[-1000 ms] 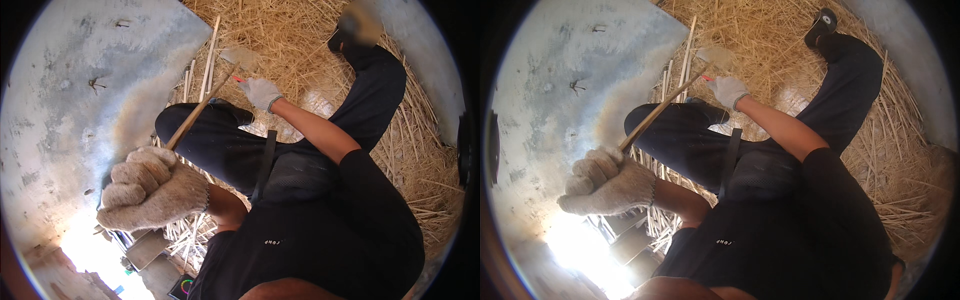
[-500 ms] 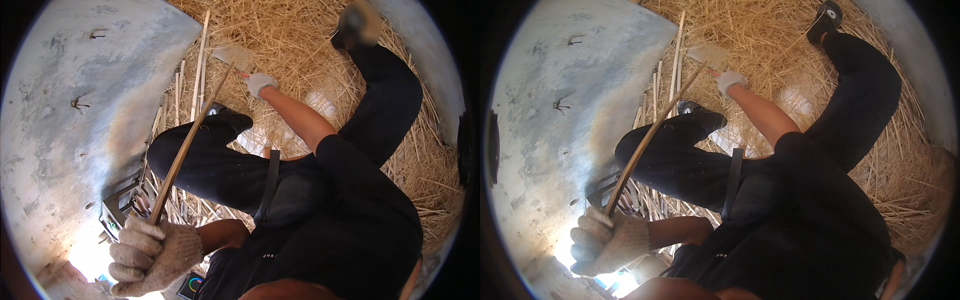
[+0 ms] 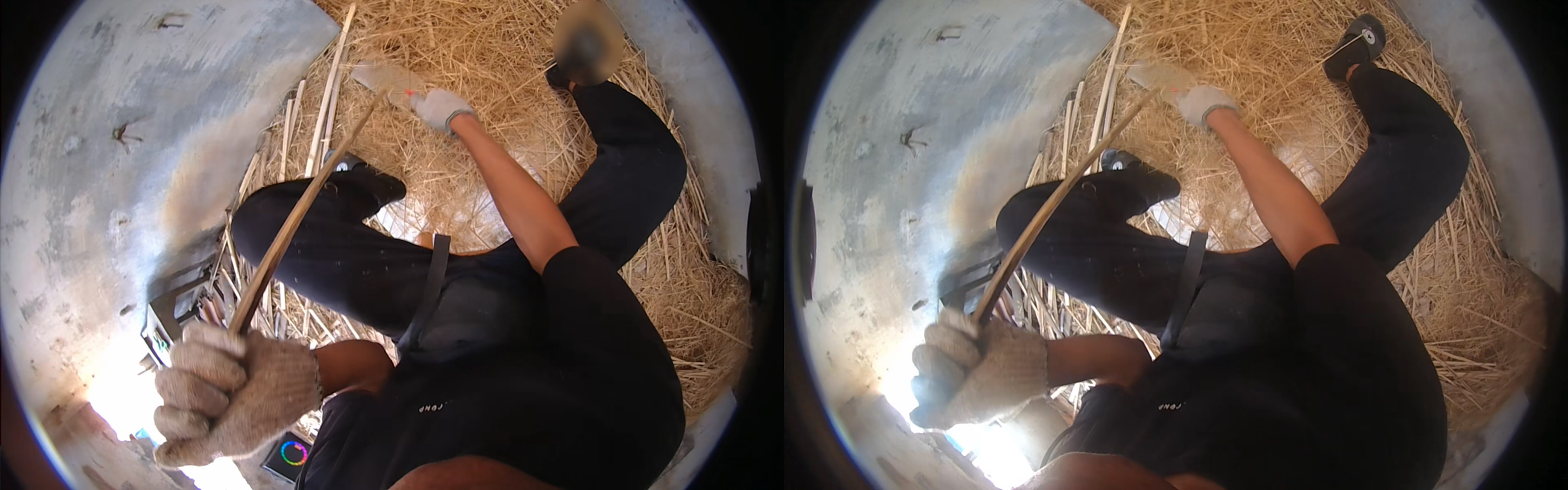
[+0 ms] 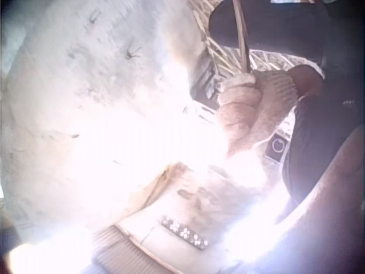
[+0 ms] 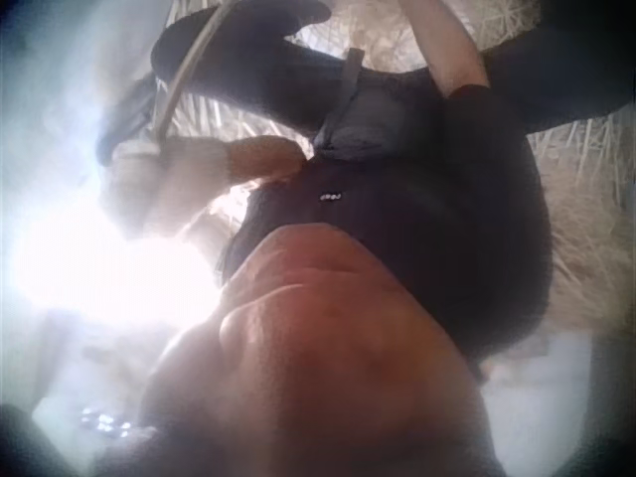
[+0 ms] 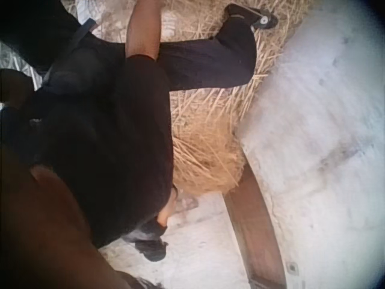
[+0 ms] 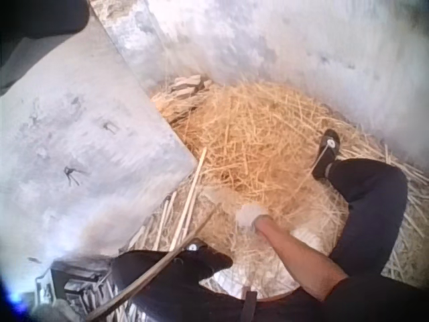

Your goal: The person splits a long bamboo pole using a small blade by hand while sitting on a straw-covered floor.

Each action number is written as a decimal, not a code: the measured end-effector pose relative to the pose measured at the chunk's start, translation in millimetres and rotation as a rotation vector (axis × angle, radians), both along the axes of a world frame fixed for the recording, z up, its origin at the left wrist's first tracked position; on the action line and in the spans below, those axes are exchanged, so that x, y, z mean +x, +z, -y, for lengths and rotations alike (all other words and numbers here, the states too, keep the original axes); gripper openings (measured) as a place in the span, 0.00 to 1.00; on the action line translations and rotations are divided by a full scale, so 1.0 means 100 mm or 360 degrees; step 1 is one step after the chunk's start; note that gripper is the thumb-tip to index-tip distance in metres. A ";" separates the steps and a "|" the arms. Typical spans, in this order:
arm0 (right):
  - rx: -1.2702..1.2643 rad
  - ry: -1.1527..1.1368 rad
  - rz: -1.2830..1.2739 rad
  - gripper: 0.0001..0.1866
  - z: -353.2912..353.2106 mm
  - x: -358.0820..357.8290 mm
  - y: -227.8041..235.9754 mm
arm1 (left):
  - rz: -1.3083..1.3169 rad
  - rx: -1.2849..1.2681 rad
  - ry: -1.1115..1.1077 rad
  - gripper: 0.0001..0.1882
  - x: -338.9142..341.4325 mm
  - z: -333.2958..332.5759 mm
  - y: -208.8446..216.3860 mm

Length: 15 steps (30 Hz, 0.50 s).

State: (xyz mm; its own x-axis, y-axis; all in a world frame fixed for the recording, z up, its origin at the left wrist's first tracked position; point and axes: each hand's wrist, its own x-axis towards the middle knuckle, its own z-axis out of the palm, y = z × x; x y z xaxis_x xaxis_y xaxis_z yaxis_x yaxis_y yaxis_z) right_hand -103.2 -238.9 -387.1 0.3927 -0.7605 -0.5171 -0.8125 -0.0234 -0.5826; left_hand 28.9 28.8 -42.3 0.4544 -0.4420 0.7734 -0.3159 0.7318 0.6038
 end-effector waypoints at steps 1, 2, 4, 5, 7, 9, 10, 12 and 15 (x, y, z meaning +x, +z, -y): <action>-0.0047 0.0019 0.0057 0.47 -0.02 -0.07 0.36 | 0.0003 0.0007 0.0016 0.23 -0.03 0.00 -0.01; -0.0148 0.0071 0.0158 0.47 -0.12 -0.17 0.79 | 0.0003 0.0015 0.0029 0.23 -0.07 0.01 -0.03; -0.0342 0.0007 0.0491 0.45 -0.48 -0.28 1.47 | -0.0125 -0.0068 0.0109 0.20 -0.17 0.11 0.00; -0.0382 -0.0037 0.0686 0.42 -0.74 -0.28 1.63 | -0.0228 -0.0122 0.0172 0.21 -0.20 0.13 0.05; -0.0432 -0.0034 0.1040 0.34 -1.24 -0.24 1.86 | -0.0624 -0.0269 0.1094 0.25 -0.43 0.23 0.08; -0.0715 0.0306 0.1400 0.25 -1.68 -0.38 1.97 | -0.0539 -0.0231 0.0845 0.31 -0.45 0.18 0.01; -0.0385 0.0165 0.1337 0.26 -1.87 -0.36 2.09 | -0.0432 -0.0228 0.0609 0.32 -0.41 0.10 -0.02; -0.0164 0.0027 0.1219 0.25 -2.10 -0.31 2.11 | -0.0385 -0.0255 0.0210 0.36 -0.39 0.05 -0.09; -0.0346 0.0039 0.0963 0.19 -2.15 -0.29 2.00 | -0.0406 -0.0300 0.0353 0.37 -0.50 0.09 -0.12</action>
